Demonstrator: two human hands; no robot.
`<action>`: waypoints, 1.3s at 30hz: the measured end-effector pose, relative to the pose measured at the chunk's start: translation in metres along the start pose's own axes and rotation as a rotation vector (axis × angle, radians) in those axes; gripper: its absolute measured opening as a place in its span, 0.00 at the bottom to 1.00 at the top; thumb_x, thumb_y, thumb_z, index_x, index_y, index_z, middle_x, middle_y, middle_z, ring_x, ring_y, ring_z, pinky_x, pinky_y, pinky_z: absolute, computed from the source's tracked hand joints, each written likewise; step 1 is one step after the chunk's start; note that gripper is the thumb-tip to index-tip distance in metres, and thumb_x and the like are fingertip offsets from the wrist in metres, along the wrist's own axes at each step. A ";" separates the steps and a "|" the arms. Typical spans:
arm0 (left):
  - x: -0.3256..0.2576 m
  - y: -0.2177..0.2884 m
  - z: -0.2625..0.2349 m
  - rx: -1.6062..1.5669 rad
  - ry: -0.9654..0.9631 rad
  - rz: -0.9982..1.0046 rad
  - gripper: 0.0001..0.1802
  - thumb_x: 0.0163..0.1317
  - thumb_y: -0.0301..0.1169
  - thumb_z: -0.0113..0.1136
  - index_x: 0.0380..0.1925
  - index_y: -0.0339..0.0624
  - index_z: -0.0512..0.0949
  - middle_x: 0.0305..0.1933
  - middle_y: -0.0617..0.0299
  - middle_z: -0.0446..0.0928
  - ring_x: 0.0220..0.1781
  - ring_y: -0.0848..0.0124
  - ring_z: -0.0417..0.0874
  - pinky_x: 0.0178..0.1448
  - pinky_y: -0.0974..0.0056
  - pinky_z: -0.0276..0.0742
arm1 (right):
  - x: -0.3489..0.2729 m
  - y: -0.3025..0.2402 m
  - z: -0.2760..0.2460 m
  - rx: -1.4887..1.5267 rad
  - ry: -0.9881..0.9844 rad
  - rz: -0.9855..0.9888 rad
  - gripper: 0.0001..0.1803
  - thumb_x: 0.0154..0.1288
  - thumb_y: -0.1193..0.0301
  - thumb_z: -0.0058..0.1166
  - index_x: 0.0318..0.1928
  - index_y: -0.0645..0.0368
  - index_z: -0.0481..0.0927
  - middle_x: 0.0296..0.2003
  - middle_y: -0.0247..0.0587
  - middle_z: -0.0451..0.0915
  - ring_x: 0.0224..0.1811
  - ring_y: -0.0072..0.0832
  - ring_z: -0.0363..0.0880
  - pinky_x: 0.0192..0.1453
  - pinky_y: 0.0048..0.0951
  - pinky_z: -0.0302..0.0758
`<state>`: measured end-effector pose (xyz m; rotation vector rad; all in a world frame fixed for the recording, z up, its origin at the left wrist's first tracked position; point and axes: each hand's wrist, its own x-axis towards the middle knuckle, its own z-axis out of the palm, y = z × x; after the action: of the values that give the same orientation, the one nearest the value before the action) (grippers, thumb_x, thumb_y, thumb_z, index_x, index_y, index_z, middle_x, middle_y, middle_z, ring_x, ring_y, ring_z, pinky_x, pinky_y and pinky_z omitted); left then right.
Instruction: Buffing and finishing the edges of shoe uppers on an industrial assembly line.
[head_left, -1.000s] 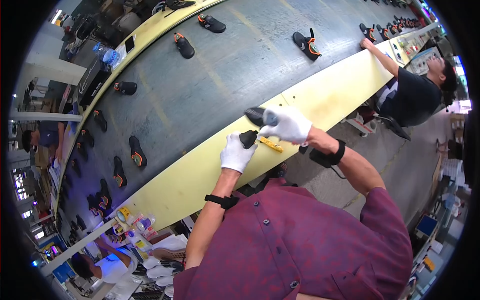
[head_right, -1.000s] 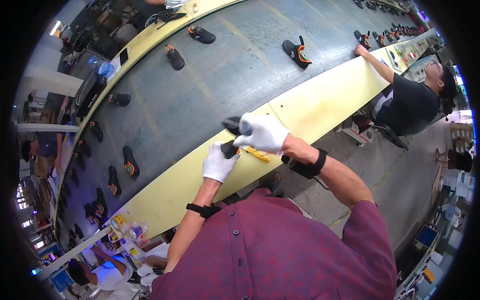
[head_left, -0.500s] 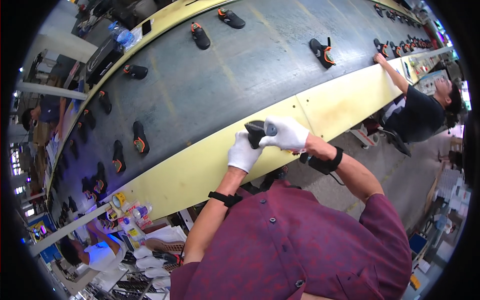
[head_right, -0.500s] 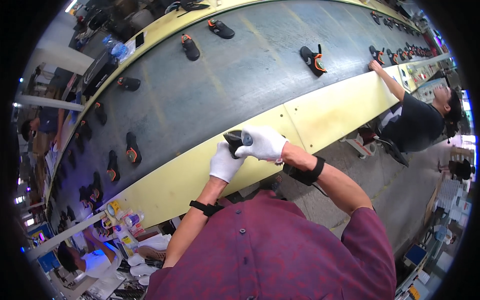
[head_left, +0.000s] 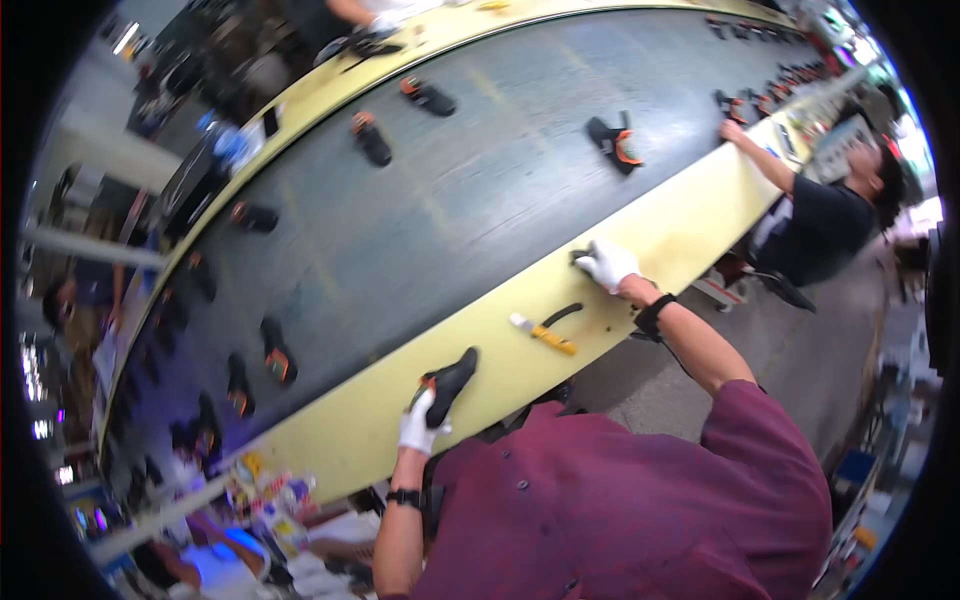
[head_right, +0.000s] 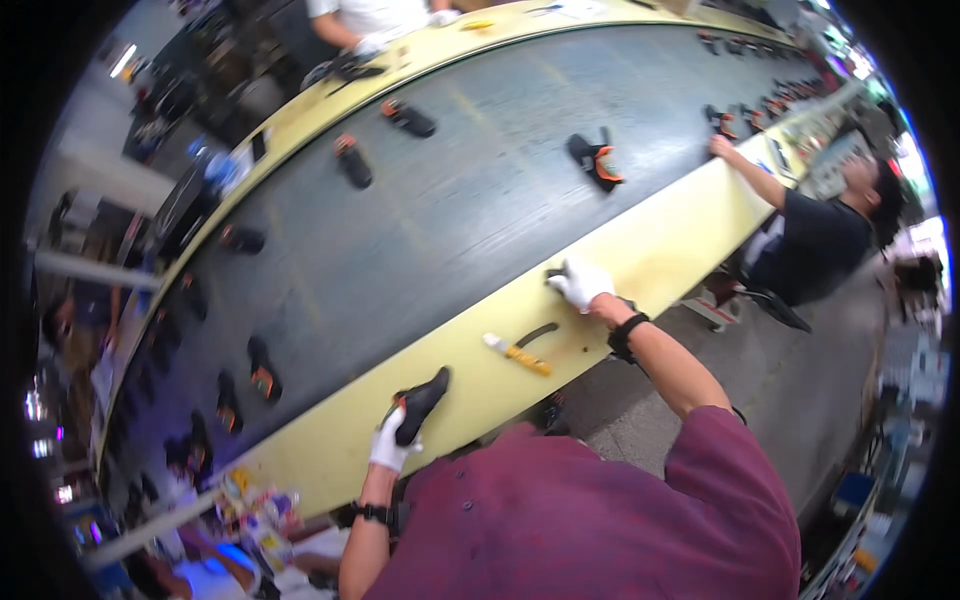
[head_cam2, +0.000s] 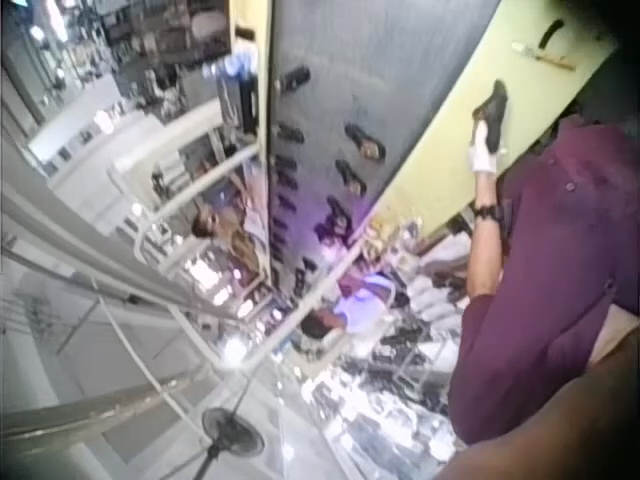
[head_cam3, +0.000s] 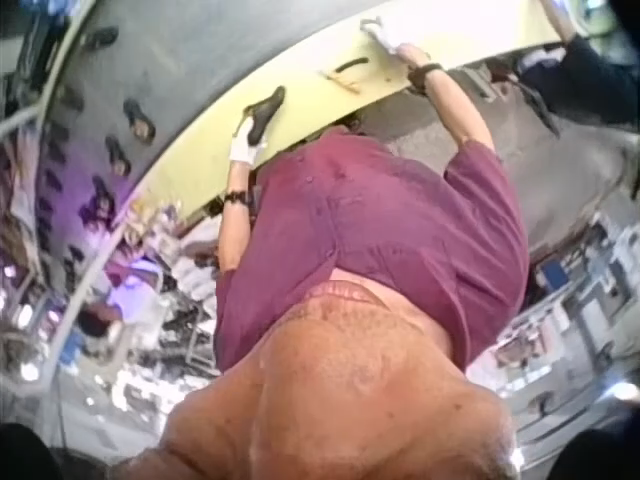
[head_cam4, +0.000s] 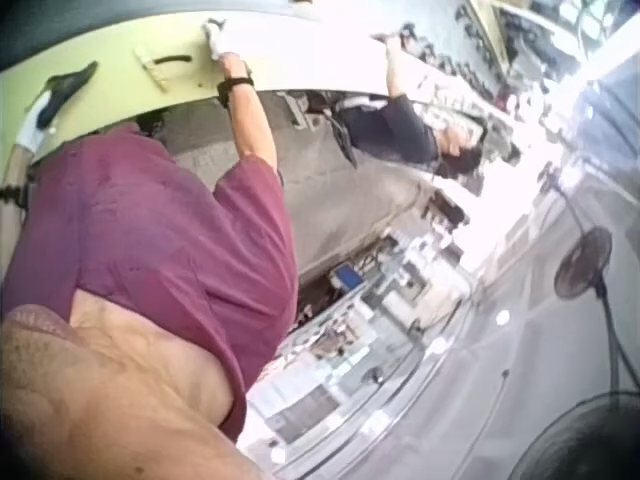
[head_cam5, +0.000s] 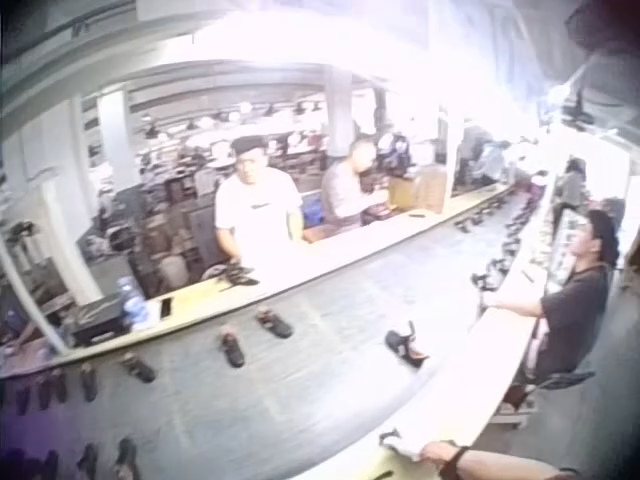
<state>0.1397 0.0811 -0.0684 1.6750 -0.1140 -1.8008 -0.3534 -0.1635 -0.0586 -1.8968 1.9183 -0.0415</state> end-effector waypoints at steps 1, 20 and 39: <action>-0.003 0.010 0.011 -0.069 0.071 -0.024 0.26 0.68 0.52 0.72 0.58 0.47 0.85 0.40 0.56 0.88 0.30 0.62 0.88 0.26 0.54 0.84 | 0.000 0.004 -0.005 0.052 -0.033 0.020 0.27 0.73 0.45 0.63 0.49 0.59 0.86 0.40 0.57 0.89 0.46 0.55 0.89 0.50 0.49 0.83; 0.129 0.041 -0.041 0.721 0.694 0.570 0.45 0.67 0.43 0.75 0.76 0.28 0.68 0.76 0.34 0.72 0.79 0.46 0.74 0.81 0.51 0.69 | 0.163 0.123 -0.026 0.209 0.279 -0.139 0.19 0.77 0.62 0.67 0.57 0.63 0.82 0.49 0.54 0.88 0.52 0.47 0.88 0.60 0.40 0.81; 0.088 0.065 0.133 1.864 0.461 -0.115 0.89 0.40 0.75 0.80 0.85 0.25 0.42 0.90 0.31 0.36 0.92 0.34 0.39 0.88 0.33 0.50 | 0.326 0.102 -0.027 0.290 0.204 0.630 0.39 0.53 0.51 0.77 0.59 0.63 0.83 0.56 0.59 0.89 0.61 0.47 0.89 0.65 0.42 0.85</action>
<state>0.0480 -0.0636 -0.0884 3.1517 -1.9492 -1.0243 -0.4463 -0.4771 -0.1593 -1.0823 2.4097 -0.3097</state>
